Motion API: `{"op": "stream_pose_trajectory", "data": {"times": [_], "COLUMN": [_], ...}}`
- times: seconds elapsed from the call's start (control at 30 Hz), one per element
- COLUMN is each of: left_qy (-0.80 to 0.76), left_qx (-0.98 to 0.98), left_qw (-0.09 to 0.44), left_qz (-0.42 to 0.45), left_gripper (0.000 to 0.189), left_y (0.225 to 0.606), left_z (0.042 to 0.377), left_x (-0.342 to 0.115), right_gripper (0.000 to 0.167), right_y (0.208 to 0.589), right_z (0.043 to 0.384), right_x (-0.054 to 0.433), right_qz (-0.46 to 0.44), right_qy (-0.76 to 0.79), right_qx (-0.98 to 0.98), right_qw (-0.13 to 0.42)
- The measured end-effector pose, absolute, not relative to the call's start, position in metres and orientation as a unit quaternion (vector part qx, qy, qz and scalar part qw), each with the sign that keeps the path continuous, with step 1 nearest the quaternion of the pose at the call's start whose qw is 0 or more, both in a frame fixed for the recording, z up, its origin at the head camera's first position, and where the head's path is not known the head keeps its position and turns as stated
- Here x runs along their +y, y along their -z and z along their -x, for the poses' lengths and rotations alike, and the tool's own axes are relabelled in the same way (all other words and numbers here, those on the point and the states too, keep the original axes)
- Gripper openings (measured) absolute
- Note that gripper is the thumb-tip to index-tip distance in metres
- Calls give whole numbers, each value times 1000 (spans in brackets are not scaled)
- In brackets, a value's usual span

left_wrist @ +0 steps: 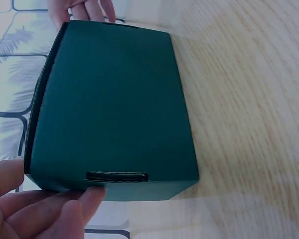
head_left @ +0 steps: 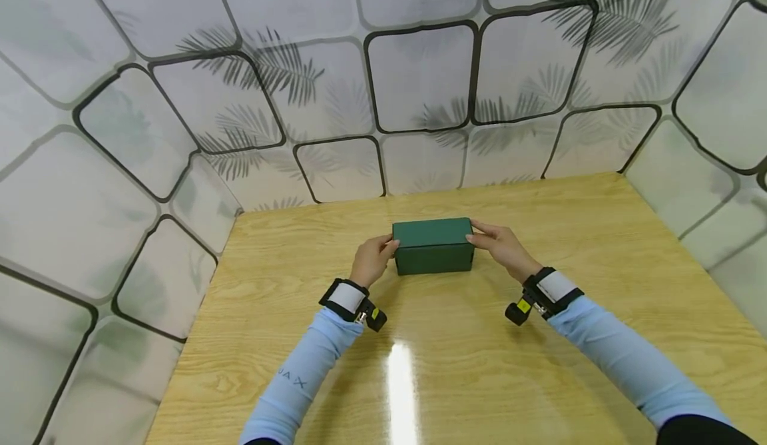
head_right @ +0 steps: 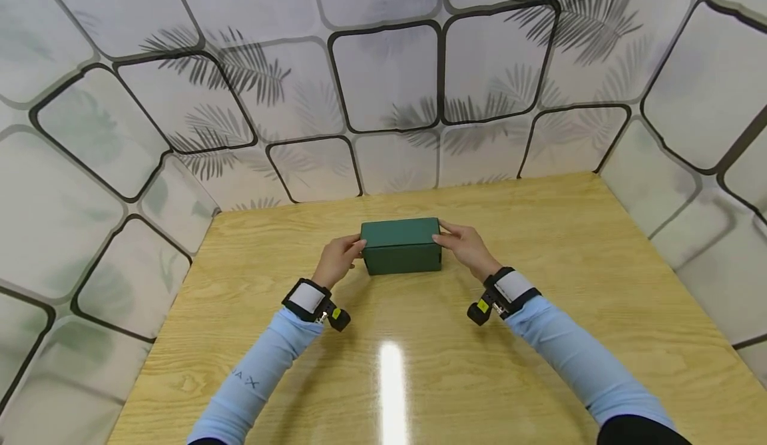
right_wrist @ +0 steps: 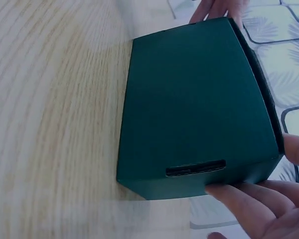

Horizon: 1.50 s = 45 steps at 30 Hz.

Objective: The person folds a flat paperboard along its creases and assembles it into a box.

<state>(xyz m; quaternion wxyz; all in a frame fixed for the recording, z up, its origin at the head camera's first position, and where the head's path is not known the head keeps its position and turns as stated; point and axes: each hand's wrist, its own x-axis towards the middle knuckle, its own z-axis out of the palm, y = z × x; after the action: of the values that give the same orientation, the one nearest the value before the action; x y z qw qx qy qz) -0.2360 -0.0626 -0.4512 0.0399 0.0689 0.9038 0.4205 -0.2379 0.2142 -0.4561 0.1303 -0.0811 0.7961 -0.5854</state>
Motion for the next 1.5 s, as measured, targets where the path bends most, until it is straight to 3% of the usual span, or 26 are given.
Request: {"op": "stream_pose_trajectory", "data": {"times": [0.2, 0.43, 0.6, 0.7, 0.87, 0.97, 1.07, 1.23, 1.5], "left_qy": [-422, -431, -404, -393, -473, -532, -550, -545, -430], "left_qx": [904, 900, 912, 917, 875, 831, 811, 810, 871], "left_qw": [18, 33, 5, 0, 81, 141, 168, 148, 87], "left_qz": [-65, -61, -67, -71, -65, -73, -106, -159, -220], "left_gripper": [42, 42, 42, 44, 54, 61, 69, 77, 59], "left_y": [449, 452, 447, 445, 450, 451, 454, 461, 482], "left_z": [235, 236, 240, 240, 240, 238, 238, 237, 229], "left_x": [-63, -62, -59, -59, -69, -75, -78, -81, -72], "right_gripper": [50, 55, 54, 57, 74, 80, 83, 93, 81], "right_y": [456, 454, 441, 438, 452, 461, 466, 467, 483], "right_z": [236, 238, 243, 245, 248, 247, 246, 243, 235], "right_x": [212, 216, 214, 216, 219, 219, 222, 228, 217], "right_qz": [69, 57, 58, 55, 68, 85, 96, 129, 156], "right_qy": [598, 599, 586, 577, 559, 563, 576, 583, 454], "right_qx": [794, 791, 801, 803, 792, 780, 774, 772, 863], "right_qw": [84, 115, 111, 135, 235, 260, 246, 217, 158]}}
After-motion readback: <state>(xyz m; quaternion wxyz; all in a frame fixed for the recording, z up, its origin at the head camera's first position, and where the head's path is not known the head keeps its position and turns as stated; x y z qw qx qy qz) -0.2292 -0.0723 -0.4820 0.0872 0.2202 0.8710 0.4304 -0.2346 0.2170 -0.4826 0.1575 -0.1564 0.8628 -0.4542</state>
